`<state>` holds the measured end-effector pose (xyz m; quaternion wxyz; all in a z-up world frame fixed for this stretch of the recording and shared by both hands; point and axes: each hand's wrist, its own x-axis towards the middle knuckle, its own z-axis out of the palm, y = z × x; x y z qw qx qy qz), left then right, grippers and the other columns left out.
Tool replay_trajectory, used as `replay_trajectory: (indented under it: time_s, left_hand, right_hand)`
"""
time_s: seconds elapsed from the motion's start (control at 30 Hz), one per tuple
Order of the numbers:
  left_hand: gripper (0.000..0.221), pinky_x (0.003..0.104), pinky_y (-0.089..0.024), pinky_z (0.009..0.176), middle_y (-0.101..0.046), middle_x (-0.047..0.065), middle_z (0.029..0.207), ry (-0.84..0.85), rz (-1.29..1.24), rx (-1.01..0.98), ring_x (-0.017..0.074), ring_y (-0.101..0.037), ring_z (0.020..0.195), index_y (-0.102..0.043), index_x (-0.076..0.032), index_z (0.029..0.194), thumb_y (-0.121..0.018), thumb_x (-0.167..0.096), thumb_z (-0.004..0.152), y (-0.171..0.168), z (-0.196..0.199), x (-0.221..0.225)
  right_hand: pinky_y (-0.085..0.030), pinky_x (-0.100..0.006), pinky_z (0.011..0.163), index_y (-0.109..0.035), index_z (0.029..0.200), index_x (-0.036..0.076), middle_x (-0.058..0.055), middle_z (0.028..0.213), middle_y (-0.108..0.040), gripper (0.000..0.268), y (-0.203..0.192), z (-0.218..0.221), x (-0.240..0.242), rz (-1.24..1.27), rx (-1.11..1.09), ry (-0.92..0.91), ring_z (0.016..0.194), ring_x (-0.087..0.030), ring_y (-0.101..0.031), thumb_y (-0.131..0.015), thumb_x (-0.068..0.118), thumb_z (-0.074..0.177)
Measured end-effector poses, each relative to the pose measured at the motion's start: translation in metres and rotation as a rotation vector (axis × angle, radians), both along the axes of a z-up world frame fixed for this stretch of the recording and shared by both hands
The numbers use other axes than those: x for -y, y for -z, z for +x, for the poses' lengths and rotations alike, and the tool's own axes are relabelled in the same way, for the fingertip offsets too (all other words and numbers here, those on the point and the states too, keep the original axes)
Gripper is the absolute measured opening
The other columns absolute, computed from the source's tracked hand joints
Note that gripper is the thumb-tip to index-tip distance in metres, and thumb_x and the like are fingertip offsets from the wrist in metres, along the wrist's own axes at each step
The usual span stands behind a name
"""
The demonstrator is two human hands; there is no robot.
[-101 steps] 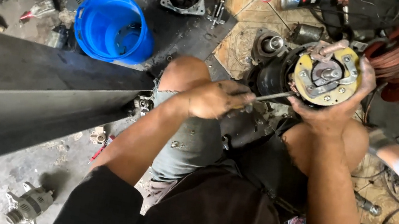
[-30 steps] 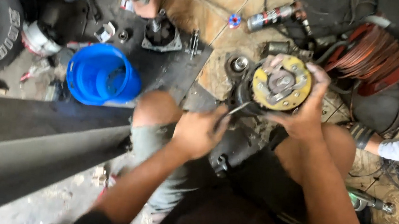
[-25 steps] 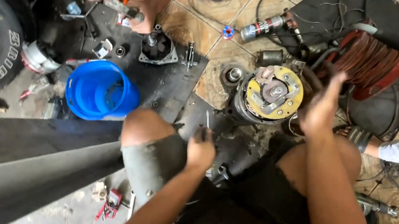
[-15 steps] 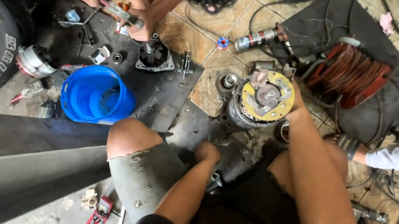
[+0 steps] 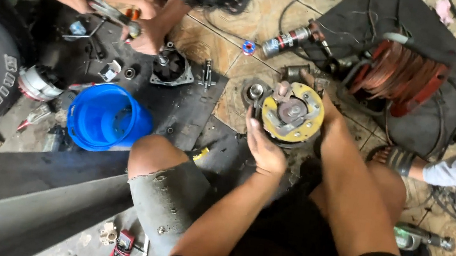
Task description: A person is sitting on the floor of a workshop, assembling the internal components of a starter motor, including the brush holder and armature, using a screwdriver.
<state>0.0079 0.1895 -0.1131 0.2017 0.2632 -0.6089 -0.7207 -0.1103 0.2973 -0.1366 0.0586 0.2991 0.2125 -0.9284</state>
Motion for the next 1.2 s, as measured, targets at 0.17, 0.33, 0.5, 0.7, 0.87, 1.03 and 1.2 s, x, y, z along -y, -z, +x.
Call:
replay_trajectory:
  time_s: [0.17, 0.33, 0.5, 0.7, 0.87, 1.03, 1.2]
  left_hand:
    - [0.046, 0.034, -0.027, 0.124, -0.047, 0.009, 0.16, 0.45, -1.076, -0.025, 0.0101, -0.042, 0.149, -0.042, -0.009, 0.16, -0.026, -0.013, 0.117, 0.055, -0.021, 0.058]
    - [0.047, 0.044, -0.05, 0.108, -0.069, 0.023, 0.131, 0.755, -1.137, -0.251, 0.037, -0.067, 0.121, -0.052, -0.002, 0.148, -0.049, -0.015, 0.102, 0.154, -0.138, 0.115]
    - [0.041, 0.041, -0.055, 0.098, -0.074, 0.009, 0.124, 0.456, -0.768, -0.033, 0.0325, -0.073, 0.116, -0.062, -0.019, 0.126, -0.04, -0.004, 0.095, 0.067, -0.061, 0.091]
    - [0.059, 0.029, -0.027, 0.131, -0.044, 0.005, 0.164, 0.4, -0.634, 0.05, 0.0179, -0.037, 0.155, -0.031, -0.018, 0.162, -0.01, -0.046, 0.114, 0.078, -0.033, 0.054]
    - [0.059, 0.041, -0.038, 0.116, -0.05, 0.011, 0.161, 0.303, -0.972, -0.007, 0.0264, -0.054, 0.147, -0.032, -0.01, 0.162, -0.033, -0.039, 0.11, 0.162, -0.036, 0.067]
    - [0.052, 0.046, -0.046, 0.121, -0.055, 0.015, 0.152, 0.438, -1.064, -0.189, 0.0299, -0.059, 0.138, -0.04, -0.004, 0.154, -0.051, -0.021, 0.106, 0.168, -0.087, 0.092]
    - [0.05, 0.044, -0.074, 0.08, -0.072, 0.019, 0.127, 0.688, -1.086, -0.415, 0.0334, -0.08, 0.108, -0.047, -0.003, 0.143, -0.068, -0.029, 0.105, 0.131, -0.136, 0.099]
  right_hand:
    - [-0.049, -0.051, 0.115, -0.074, 0.113, -0.003, -0.023, 0.119, -0.074, 0.039, 0.027, 0.055, 0.004, -0.166, 0.042, 0.073, 0.117, -0.033, -0.071, -0.077, 0.028, 0.09]
    - [-0.049, -0.047, 0.103, -0.07, 0.123, 0.006, -0.019, 0.124, -0.069, 0.058, 0.03, 0.096, 0.025, 0.853, 0.151, 0.205, 0.12, -0.032, -0.066, -0.066, 0.057, 0.097]
    - [-0.038, -0.057, 0.117, -0.044, 0.151, 0.017, -0.015, 0.161, -0.037, 0.088, -0.007, 0.027, -0.024, 1.081, 0.308, 0.202, 0.145, -0.035, -0.043, -0.073, 0.062, 0.082]
    - [-0.058, -0.031, 0.089, -0.071, 0.118, 0.015, -0.001, 0.117, -0.074, 0.046, -0.039, -0.006, -0.008, 1.044, -0.342, -0.781, 0.102, -0.016, -0.072, -0.063, 0.053, 0.095]
    - [-0.057, -0.034, 0.102, -0.054, 0.147, 0.003, -0.009, 0.139, -0.062, 0.048, 0.052, -0.004, -0.038, 0.726, -0.328, -0.458, 0.123, -0.023, -0.065, -0.06, 0.01, 0.099]
    - [-0.054, -0.033, 0.096, -0.031, 0.161, 0.011, -0.012, 0.129, -0.049, 0.059, 0.033, 0.026, -0.024, 0.835, -0.201, -0.389, 0.109, -0.022, -0.055, -0.041, 0.03, 0.106]
    - [-0.055, -0.03, 0.076, -0.063, 0.087, 0.017, 0.001, 0.088, -0.071, 0.037, 0.028, 0.052, -0.019, 0.777, -0.126, -0.215, 0.078, -0.016, -0.068, -0.055, 0.052, 0.097]
